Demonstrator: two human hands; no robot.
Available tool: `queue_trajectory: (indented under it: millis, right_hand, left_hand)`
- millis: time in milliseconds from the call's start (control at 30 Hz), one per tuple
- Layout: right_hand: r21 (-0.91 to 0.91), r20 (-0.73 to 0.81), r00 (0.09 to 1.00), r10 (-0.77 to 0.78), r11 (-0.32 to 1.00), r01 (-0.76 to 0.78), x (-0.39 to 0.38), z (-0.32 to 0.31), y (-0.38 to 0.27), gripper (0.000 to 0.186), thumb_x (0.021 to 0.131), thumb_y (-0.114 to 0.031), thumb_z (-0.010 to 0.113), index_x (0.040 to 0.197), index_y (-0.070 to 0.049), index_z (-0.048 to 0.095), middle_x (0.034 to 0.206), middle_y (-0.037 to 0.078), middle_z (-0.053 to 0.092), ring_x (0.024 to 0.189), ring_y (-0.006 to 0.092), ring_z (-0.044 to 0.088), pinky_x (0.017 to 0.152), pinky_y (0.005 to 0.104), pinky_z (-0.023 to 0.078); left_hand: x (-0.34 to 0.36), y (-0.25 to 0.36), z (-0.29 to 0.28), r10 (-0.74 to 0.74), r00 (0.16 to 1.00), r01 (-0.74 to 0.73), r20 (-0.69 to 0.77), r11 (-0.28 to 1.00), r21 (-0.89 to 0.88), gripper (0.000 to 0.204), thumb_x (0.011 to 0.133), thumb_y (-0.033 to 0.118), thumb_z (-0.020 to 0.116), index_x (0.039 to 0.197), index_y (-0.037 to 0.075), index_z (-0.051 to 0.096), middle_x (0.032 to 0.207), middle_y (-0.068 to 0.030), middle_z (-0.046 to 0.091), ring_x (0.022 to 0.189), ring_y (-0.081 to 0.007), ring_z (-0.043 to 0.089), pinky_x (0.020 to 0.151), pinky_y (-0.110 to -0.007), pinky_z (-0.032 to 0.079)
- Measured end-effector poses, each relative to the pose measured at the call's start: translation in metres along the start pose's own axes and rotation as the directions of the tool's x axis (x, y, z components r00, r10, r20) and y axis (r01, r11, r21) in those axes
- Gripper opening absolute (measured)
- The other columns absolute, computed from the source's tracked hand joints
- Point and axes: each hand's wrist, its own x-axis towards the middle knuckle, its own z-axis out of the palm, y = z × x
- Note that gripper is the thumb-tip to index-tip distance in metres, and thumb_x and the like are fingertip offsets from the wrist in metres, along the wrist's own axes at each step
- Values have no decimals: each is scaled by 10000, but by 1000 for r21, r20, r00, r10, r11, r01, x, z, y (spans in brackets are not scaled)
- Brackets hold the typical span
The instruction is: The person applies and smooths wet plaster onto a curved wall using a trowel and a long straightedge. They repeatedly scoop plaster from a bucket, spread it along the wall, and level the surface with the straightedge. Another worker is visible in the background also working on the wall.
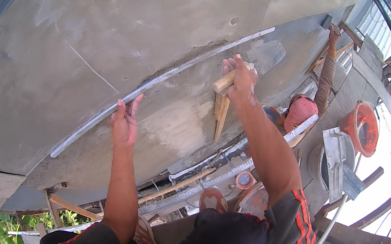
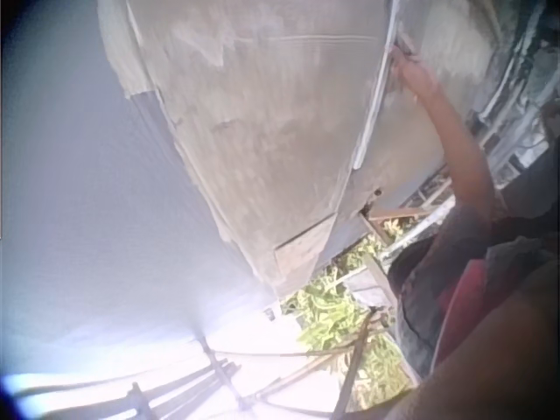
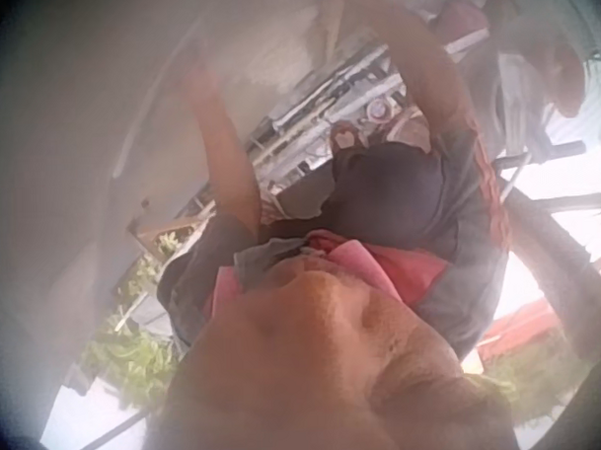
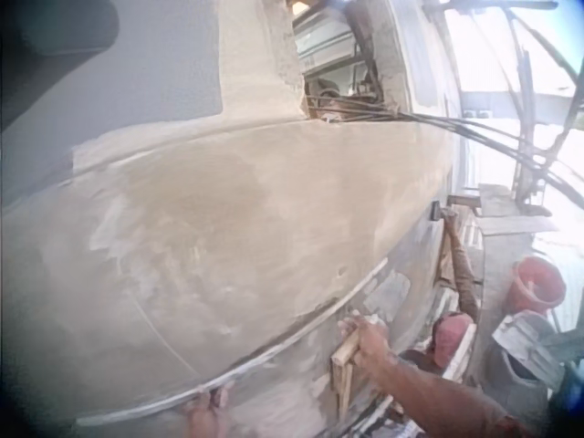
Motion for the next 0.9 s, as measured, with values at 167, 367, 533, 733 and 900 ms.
queue_trajectory:
  millis: [167,367,533,733,900]
  right_hand:
    - [55,0,1000,-19,998,19,21,12,4,381,1010,-125,696,1290,75,534,1263,242,638,1097,342,700,935,368,634]
    - [30,94,995,-36,999,33,29,16,9,458,1049,-117,628,1411,107,459,1402,291,563,1241,377,632,979,403,602]
    - [60,93,995,-46,997,40,38,13,17,422,1034,-98,647,1376,90,485,1386,269,553,1215,359,625,986,408,607]
    - [129,68,997,-20,992,11,42,11,17,462,1011,-75,676,1389,67,453,1367,253,550,1221,355,617,991,427,604]
    - [140,12,999,-42,989,40,39,20,22,405,1002,-77,690,1325,4,460,1253,184,599,1133,302,649,915,404,610]
  left_hand:
    - [3,0,-6,-43,999,44,21,998,-49,191,1013,170,692,947,-7,668,1158,-165,718,1247,-398,654,1103,-387,574]
    - [5,1,-7,-53,998,53,38,999,-3,232,1035,202,669,1058,-28,641,1220,-199,698,1231,-403,667,990,-329,626]
    - [3,4,-6,-55,998,55,27,998,-17,249,1041,195,660,1121,-38,622,1261,-202,678,1226,-411,668,979,-325,627]
    - [9,-5,-15,-40,998,40,57,999,0,245,1039,211,665,1056,-31,637,1231,-200,687,1247,-414,654,1049,-343,593]
    - [7,-4,-24,-45,998,48,50,996,-81,294,1022,193,683,761,64,638,1178,-120,712,1267,-431,633,1144,-394,542]
